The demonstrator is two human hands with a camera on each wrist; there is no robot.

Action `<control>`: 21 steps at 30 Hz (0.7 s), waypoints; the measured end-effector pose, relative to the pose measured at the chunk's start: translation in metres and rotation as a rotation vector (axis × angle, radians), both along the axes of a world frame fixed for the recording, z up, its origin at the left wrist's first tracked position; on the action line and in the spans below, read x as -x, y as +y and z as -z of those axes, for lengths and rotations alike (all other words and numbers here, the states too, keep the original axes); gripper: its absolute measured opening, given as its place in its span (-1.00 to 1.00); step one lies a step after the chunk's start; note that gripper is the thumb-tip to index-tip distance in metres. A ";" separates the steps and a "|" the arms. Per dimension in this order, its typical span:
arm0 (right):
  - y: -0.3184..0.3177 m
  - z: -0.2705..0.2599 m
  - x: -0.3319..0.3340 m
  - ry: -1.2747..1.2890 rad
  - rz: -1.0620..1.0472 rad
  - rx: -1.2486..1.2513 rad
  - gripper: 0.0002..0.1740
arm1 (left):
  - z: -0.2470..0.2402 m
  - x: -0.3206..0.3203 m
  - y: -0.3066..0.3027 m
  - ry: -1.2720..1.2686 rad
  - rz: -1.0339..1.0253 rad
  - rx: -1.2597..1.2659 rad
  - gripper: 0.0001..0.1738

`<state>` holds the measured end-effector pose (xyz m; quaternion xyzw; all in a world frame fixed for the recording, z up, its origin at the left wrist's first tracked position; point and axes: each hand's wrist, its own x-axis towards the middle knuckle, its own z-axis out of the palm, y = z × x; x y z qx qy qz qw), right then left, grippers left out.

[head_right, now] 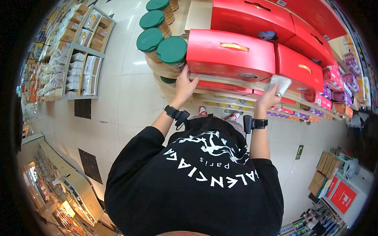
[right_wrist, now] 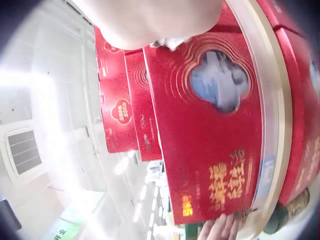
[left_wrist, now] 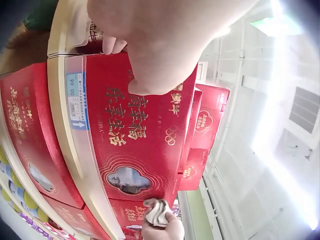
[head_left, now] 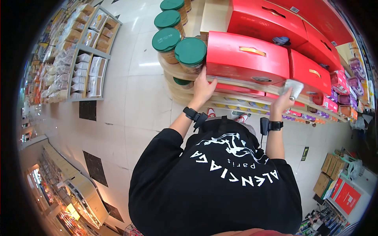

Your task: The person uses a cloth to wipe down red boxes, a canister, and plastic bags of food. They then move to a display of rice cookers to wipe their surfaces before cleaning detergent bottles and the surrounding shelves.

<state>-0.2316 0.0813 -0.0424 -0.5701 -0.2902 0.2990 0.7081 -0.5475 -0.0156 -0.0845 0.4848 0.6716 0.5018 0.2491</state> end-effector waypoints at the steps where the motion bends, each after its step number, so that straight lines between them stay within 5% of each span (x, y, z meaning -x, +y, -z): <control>1: 0.001 -0.003 0.002 -0.116 -0.036 -0.003 -0.59 | 0.001 0.000 0.000 0.000 -0.009 -0.026 -0.25; 3: 0.001 -0.011 0.010 -0.348 -0.108 -0.011 -0.54 | 0.004 -0.001 0.001 -0.040 -0.019 -0.023 -0.14; 6: -0.003 -0.015 0.028 -1.409 -0.061 -0.182 -0.41 | 0.009 -0.004 0.000 -0.002 -0.036 -0.028 -0.07; 7: -0.005 -0.017 0.041 -1.363 -0.230 -0.278 -0.24 | 0.008 -0.004 -0.001 0.027 -0.044 -0.032 -0.07; 14: -0.020 -0.042 0.140 -1.356 -0.685 -0.444 -0.19 | -0.003 -0.003 -0.006 0.070 -0.013 0.009 -0.03; 21: -0.015 -0.054 0.141 -1.333 -0.792 -0.461 -0.34 | 0.010 0.018 0.004 -0.216 0.014 -0.031 -0.24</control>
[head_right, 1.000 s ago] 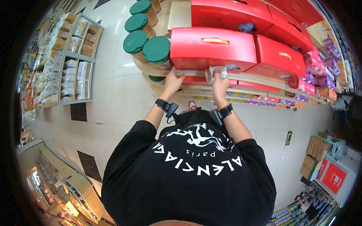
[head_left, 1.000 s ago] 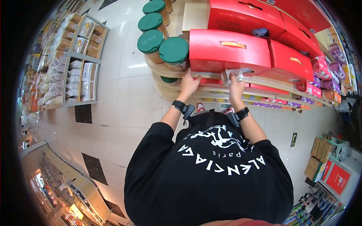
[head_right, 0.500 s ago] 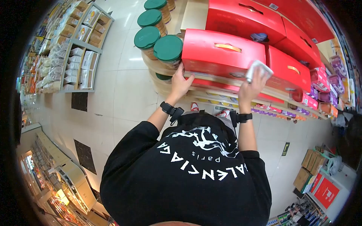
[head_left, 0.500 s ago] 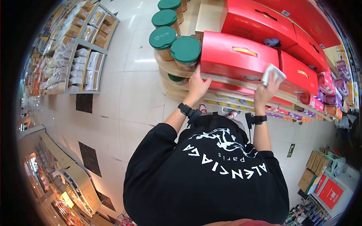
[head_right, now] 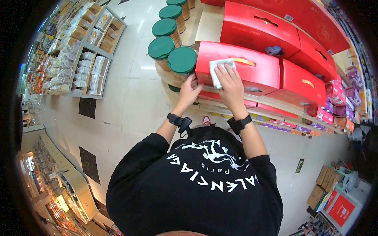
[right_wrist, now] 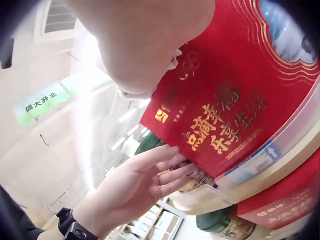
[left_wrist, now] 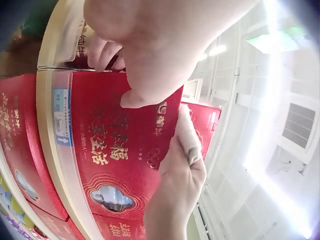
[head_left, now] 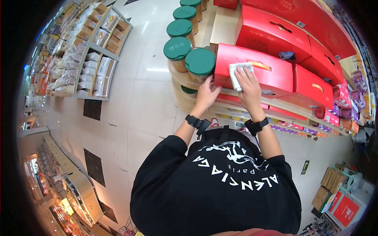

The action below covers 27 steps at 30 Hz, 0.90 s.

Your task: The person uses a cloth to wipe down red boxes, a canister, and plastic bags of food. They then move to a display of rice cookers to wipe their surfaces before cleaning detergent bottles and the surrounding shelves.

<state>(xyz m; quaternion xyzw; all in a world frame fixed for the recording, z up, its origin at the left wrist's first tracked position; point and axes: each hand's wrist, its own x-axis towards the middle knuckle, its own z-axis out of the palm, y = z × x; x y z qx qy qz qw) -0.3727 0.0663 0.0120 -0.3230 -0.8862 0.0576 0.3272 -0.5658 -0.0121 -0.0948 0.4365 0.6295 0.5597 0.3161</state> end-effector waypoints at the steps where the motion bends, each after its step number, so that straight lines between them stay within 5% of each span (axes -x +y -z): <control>1: 0.003 0.000 -0.009 0.006 0.020 0.000 -0.35 | -0.012 0.001 0.000 0.004 0.011 0.020 -0.23; 11: 0.062 0.015 -0.141 0.040 0.445 -0.051 -0.37 | -0.068 -0.024 -0.012 0.354 -0.039 -0.023 0.00; 16: 0.104 0.010 -0.130 -0.145 0.518 -0.095 -0.36 | -0.080 -0.036 -0.016 0.462 -0.059 0.000 0.08; 23: 0.107 -0.003 -0.012 -0.132 0.113 0.050 -0.39 | -0.084 -0.038 -0.020 0.328 -0.016 0.158 0.18; 27: 0.083 0.001 0.048 -0.099 -0.095 0.017 -0.37 | -0.090 -0.036 -0.026 0.518 0.002 0.179 0.17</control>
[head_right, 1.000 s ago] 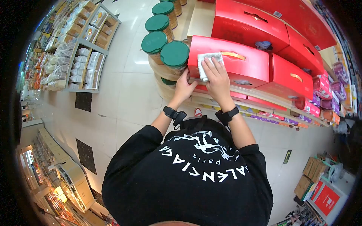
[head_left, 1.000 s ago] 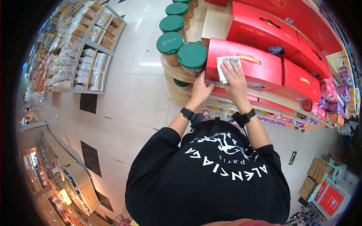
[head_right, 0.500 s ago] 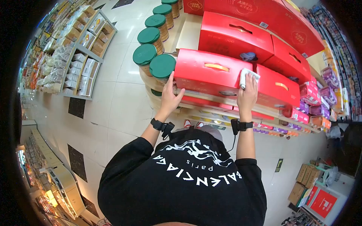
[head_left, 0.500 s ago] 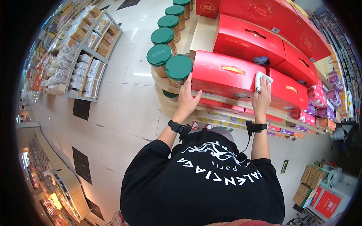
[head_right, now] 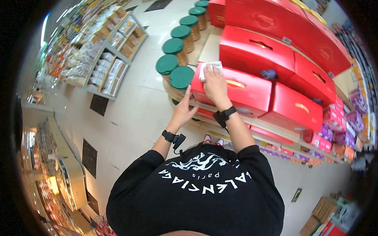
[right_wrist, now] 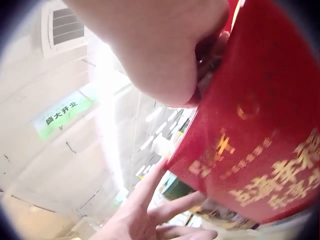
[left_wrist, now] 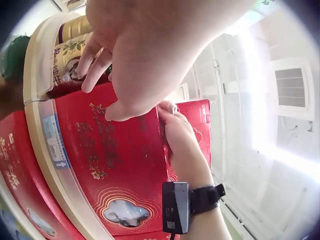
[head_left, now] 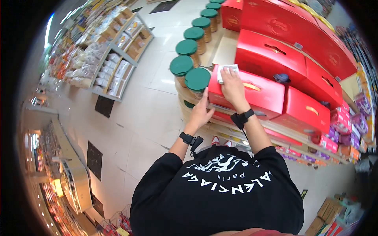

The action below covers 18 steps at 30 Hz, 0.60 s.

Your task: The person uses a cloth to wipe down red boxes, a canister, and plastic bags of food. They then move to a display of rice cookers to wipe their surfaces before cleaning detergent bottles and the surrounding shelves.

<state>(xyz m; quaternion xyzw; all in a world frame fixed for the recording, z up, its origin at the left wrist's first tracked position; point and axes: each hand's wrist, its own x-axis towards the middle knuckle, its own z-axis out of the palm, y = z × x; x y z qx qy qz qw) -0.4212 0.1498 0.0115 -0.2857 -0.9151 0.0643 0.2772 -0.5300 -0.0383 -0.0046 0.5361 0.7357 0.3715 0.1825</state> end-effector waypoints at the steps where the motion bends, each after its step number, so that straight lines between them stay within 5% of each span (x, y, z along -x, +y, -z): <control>1: -0.007 -0.003 0.014 0.018 -0.064 -0.011 -0.36 | 0.000 0.003 -0.003 0.039 0.012 -0.016 0.19; 4: -0.027 -0.008 0.025 0.039 -0.245 0.050 -0.37 | -0.008 0.010 -0.017 0.018 0.012 0.093 0.18; 10: -0.031 -0.014 0.023 0.091 -0.280 0.061 -0.42 | -0.017 0.002 -0.059 0.068 -0.052 0.186 -0.01; 18: -0.033 -0.028 0.009 0.403 -0.425 0.279 -0.88 | 0.000 0.016 -0.067 0.163 -0.100 0.149 -0.34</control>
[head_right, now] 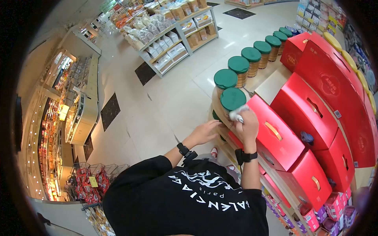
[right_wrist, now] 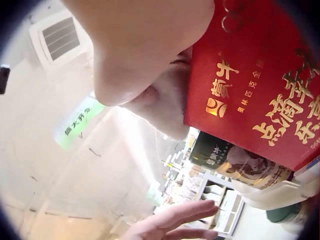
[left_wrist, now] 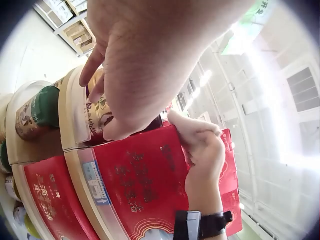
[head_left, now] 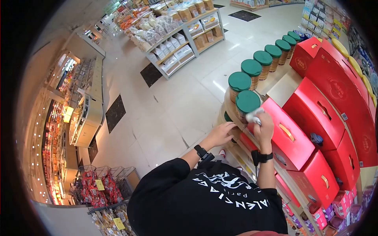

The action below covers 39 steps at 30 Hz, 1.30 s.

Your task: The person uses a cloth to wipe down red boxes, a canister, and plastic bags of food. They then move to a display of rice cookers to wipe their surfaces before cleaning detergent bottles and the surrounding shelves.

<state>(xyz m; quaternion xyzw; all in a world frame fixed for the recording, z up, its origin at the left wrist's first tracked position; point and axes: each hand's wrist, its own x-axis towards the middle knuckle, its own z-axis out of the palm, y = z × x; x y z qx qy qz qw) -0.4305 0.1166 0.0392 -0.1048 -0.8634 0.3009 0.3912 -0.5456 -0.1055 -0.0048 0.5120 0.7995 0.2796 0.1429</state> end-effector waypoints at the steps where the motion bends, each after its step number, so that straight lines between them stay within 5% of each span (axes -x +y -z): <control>1: 0.004 0.016 -0.009 0.010 -0.001 0.125 -0.89 | 0.000 0.006 0.005 0.006 -0.006 -0.021 -0.37; 6: 0.020 0.039 -0.008 0.149 -0.069 0.667 -0.74 | -0.003 0.037 0.026 -0.048 -0.092 -0.085 -0.51; 9: 0.015 0.025 -0.004 0.132 0.026 0.732 -0.69 | -0.012 0.063 0.042 -0.036 -0.069 -0.183 -0.52; 14: 0.007 0.023 0.011 0.208 0.269 0.656 -0.67 | -0.013 0.108 0.068 0.017 0.032 -0.342 -0.35; 18: -0.027 0.021 0.044 0.173 0.517 0.699 -0.67 | 0.006 0.154 0.079 0.016 0.254 -0.412 -0.20; 20: -0.059 0.013 0.068 0.112 0.547 0.529 -0.67 | 0.000 0.177 0.087 0.089 0.451 -0.427 -0.15; 24: -0.094 0.028 0.089 0.064 0.587 0.678 -0.68 | -0.036 0.199 0.117 0.134 0.699 -0.383 -0.06; 29: -0.116 0.053 0.090 0.131 0.713 0.900 -0.72 | -0.004 0.200 0.163 0.265 0.854 -0.327 0.37; 32: -0.118 0.057 0.094 0.113 0.747 0.840 -0.63 | -0.029 0.192 0.168 0.471 0.938 -0.174 0.38; 39: -0.140 0.035 0.111 -0.179 0.911 0.514 -0.40 | -0.013 0.190 0.174 0.306 0.935 -0.278 0.34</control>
